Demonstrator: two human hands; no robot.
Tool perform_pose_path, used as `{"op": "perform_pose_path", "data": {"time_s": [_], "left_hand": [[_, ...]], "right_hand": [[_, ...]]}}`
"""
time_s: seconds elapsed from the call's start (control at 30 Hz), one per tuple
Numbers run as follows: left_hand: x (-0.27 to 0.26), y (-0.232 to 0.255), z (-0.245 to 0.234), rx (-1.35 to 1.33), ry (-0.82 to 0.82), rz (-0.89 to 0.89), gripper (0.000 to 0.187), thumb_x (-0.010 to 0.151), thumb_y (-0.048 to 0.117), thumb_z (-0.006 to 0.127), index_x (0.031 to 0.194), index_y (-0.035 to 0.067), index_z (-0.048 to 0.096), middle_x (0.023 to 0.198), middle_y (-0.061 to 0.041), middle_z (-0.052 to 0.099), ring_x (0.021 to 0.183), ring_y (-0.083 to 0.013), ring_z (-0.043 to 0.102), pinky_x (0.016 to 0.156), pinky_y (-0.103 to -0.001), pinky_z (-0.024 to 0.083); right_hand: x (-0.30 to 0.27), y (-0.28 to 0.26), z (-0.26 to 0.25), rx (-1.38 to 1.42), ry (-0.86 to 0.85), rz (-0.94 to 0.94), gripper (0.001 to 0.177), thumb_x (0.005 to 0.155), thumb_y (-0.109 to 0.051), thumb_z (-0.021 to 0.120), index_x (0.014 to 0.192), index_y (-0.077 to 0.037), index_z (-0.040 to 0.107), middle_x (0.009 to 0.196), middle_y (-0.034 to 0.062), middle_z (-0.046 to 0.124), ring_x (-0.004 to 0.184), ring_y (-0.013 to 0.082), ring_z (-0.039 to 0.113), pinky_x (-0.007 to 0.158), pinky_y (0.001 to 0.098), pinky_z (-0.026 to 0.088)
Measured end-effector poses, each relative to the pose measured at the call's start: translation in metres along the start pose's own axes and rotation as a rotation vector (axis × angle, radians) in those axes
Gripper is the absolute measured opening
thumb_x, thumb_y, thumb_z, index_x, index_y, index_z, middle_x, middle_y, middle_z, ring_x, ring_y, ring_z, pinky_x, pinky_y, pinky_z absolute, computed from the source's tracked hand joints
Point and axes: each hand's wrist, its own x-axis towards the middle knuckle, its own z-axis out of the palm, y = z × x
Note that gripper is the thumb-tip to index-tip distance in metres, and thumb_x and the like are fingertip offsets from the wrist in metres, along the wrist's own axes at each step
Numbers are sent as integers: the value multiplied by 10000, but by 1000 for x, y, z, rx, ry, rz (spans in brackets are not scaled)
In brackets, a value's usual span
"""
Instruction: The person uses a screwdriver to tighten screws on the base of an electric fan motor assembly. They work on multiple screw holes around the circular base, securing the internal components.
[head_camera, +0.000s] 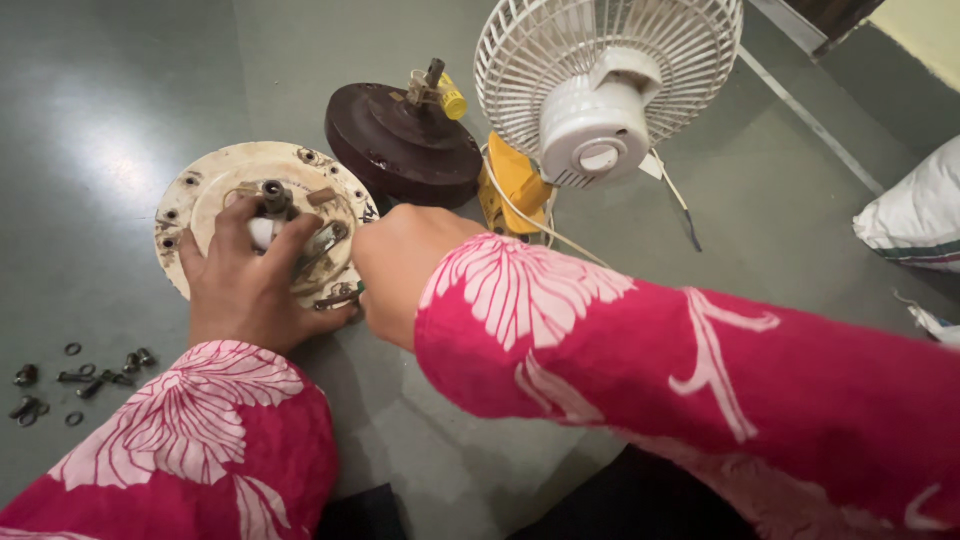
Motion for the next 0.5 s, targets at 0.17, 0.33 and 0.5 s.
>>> {"op": "perform_pose_path", "data": {"time_s": [0.17, 0.33, 0.5], "left_hand": [[-1, 3, 2, -22, 3, -98, 1039, 399, 487, 968, 1355, 264, 628, 1461, -195, 434, 1324, -390, 494, 1109, -736, 282], [4, 1, -3, -21, -14, -82, 1096, 360, 538, 976, 1357, 267, 614, 1452, -201, 427, 1324, -400, 488, 1099, -757, 255], [7, 3, -7, -21, -120, -174, 1165, 395, 574, 977, 1437, 313, 525, 1468, -193, 417, 1259, -362, 513, 1128, -725, 253]], "right_hand": [[2, 4, -3, -209, -47, -147, 144, 829, -139, 693, 944, -81, 757, 991, 179, 720, 946, 386, 716, 765, 506, 589], [-6, 21, -8, -209, 55, -122, 155, 805, -190, 734, 927, -100, 769, 959, 160, 722, 914, 385, 704, 741, 506, 564], [-19, 42, -5, -53, 275, -43, 177, 780, -241, 776, 910, -120, 781, 928, 142, 724, 882, 385, 691, 717, 505, 539]]}}
